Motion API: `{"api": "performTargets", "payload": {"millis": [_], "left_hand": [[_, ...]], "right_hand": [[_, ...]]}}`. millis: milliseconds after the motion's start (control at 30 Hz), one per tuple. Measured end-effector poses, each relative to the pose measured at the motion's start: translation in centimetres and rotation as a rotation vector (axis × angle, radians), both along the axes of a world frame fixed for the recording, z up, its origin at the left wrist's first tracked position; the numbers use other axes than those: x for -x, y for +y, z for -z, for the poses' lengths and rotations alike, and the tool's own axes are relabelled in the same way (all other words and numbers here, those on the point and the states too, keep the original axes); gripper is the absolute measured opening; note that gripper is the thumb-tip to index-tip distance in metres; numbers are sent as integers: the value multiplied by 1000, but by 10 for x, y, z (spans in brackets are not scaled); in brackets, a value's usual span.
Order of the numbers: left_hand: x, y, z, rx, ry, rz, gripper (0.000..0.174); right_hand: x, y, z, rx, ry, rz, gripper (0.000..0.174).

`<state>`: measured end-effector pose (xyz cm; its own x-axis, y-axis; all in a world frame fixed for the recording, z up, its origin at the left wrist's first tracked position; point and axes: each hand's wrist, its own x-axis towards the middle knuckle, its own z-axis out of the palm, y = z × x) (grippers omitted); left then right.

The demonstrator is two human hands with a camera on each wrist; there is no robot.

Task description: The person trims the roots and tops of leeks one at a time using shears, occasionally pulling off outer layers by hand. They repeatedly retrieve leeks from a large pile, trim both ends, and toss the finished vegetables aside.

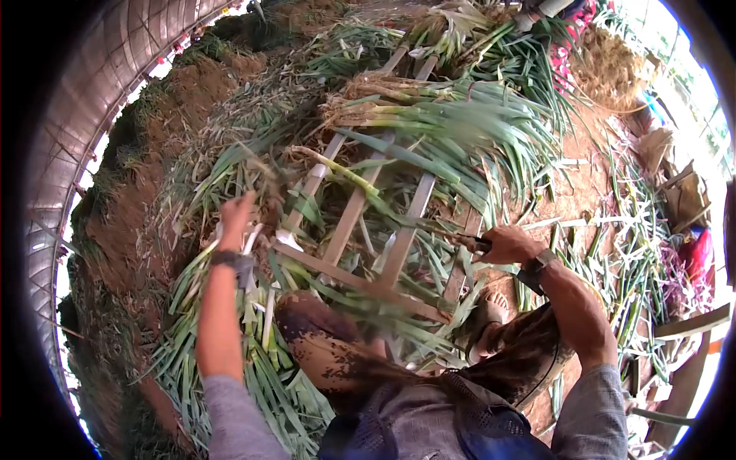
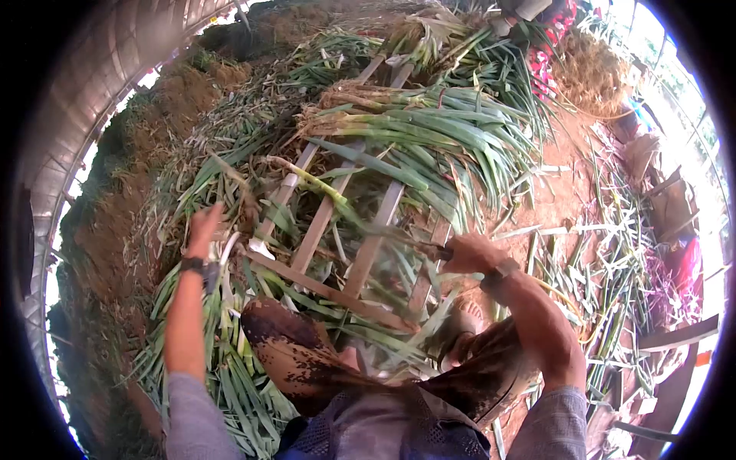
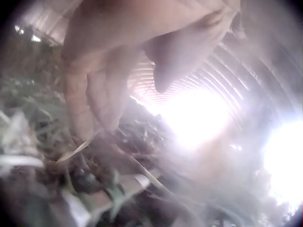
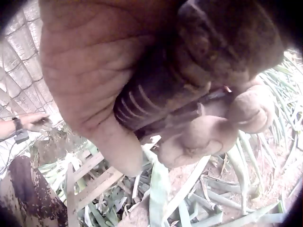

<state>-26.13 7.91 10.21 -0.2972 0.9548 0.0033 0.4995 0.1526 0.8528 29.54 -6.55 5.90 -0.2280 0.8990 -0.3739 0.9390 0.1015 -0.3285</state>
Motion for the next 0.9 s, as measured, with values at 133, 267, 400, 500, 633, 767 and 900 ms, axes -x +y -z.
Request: {"api": "performTargets", "payload": {"millis": [133, 267, 400, 500, 633, 767, 900], "left_hand": [[-95, 61, 79, 106, 56, 229, 50], [-180, 84, 110, 235, 46, 96, 56], [-197, 132, 177, 74, 21, 52, 54], [-207, 143, 169, 246, -221, -77, 37], [-197, 143, 175, 279, -590, -34, 21], [-181, 99, 135, 245, -1036, 233, 24], [-188, 66, 111, 189, -1073, 423, 29]], "right_hand": [[4, -3, 2, -8, -7, -62, 28], [6, -13, -9, -3, -5, -39, 27], [1, -16, -14, 56, 20, 19, 32], [-10, -18, -8, 68, 70, 10, 30], [-16, -18, -1, 10, 66, -4, 23], [-13, -14, 7, -184, 209, 76, 18], [-8, -15, 5, -256, 220, 82, 20]]}}
